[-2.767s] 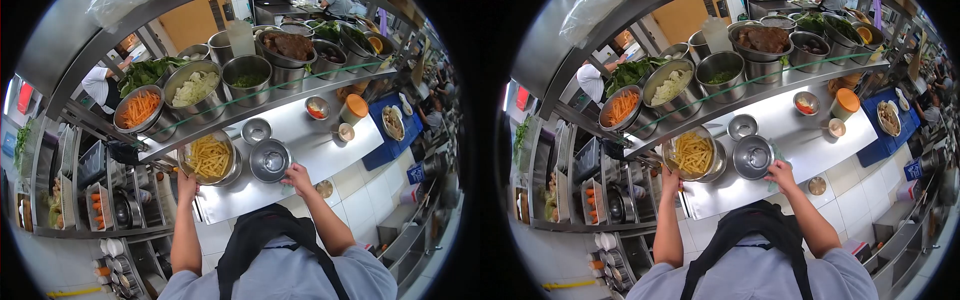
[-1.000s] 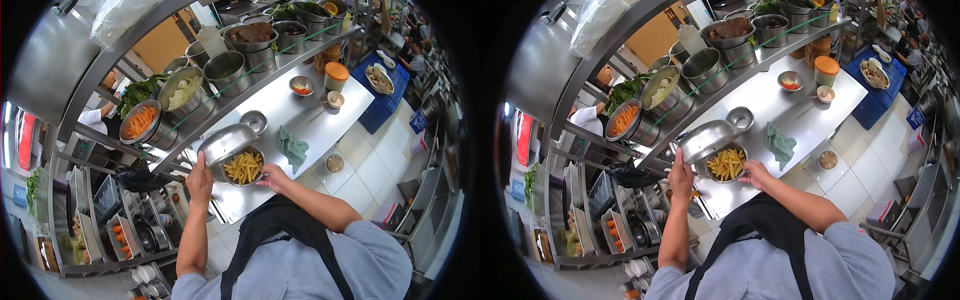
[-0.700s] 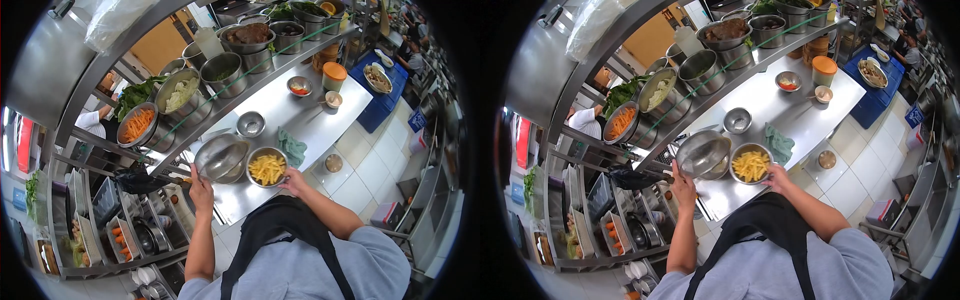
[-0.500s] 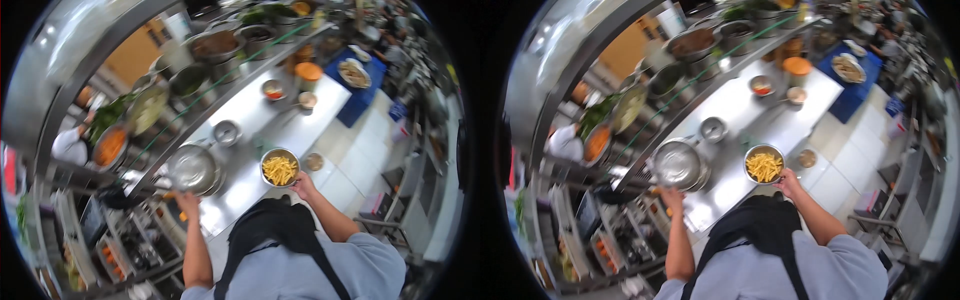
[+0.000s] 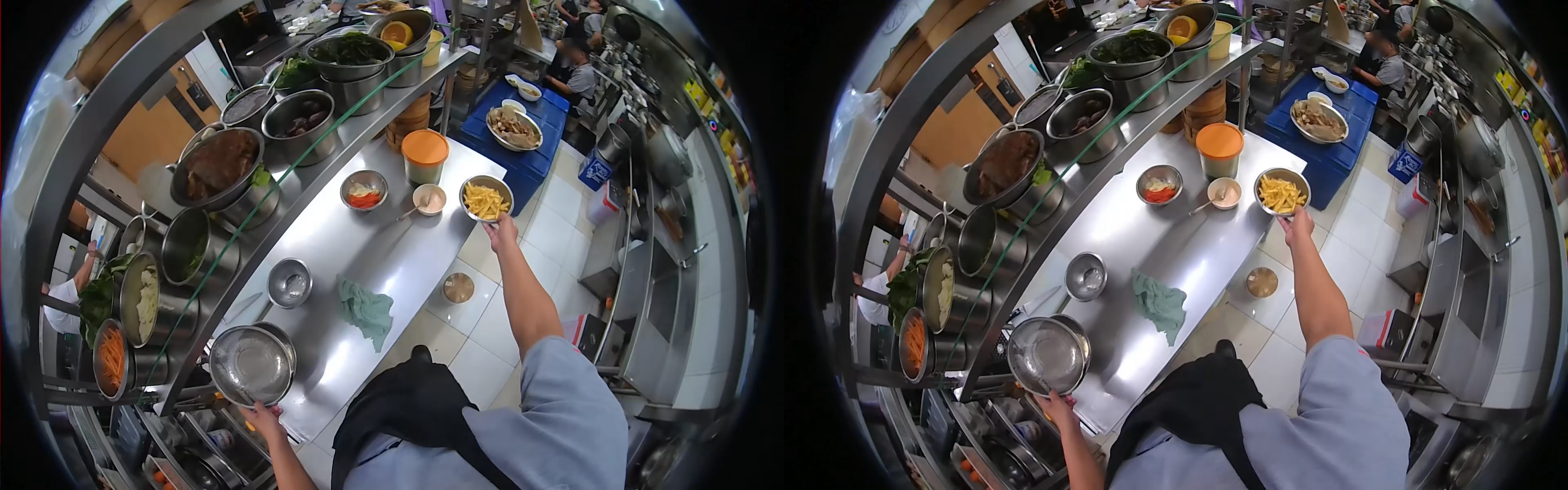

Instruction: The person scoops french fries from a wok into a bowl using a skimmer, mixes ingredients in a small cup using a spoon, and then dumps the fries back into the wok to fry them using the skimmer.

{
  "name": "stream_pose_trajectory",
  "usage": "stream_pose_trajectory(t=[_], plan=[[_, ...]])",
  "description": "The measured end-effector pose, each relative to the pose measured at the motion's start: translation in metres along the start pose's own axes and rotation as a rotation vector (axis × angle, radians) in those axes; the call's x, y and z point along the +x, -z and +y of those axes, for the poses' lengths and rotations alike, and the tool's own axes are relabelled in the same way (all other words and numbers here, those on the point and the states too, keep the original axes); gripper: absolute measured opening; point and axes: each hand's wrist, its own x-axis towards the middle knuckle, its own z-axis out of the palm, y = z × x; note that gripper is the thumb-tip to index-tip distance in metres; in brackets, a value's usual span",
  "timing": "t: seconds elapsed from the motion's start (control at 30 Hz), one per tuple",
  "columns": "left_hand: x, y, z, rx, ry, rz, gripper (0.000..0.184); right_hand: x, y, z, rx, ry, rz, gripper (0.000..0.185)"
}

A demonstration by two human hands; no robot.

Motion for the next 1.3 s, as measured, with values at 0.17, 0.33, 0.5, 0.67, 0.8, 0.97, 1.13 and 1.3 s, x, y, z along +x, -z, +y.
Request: stream_pose_trajectory(t=[0.17,0.33,0.5,0.67,0.8,0.97,1.13,1.3], plan=[[-0.008,-0.007,-0.006,0.081,0.009,0.028,0.053,0.047,-0.043,0.008,-0.162,-0.084,-0.059,0.039],[-0.021,-0.019,0.004,0.058,-0.001,0.056,0.049,0.072,-0.050,0.021,-0.267,-0.225,-0.155,0.049],[-0.001,-0.006,-0.003,0.072,-0.061,0.117,0.031,0.059,0.003,0.039,-0.365,-0.165,-0.242,0.080],[0.025,0.003,0.026,-0.375,0.252,-0.099,0.021,-0.073,0.026,0.139,-0.930,0.034,-0.406,0.038],[0.046,-0.002,0.052,-0.422,0.314,-0.173,0.019,-0.246,-0.025,0.256,-0.877,0.817,-1.255,0.011],[0.077,0.002,0.072,-0.483,0.398,-0.251,0.012,-0.428,-0.138,0.295,-1.346,0.695,-1.599,0.018],[0.093,0.010,0.076,-0.450,0.398,-0.340,0.016,-0.461,-0.171,0.381,-1.593,0.831,-1.600,0.023],[0.124,0.026,0.025,-0.438,0.381,-0.415,0.022,-0.451,-0.160,0.471,-1.790,0.841,-1.445,0.026]])
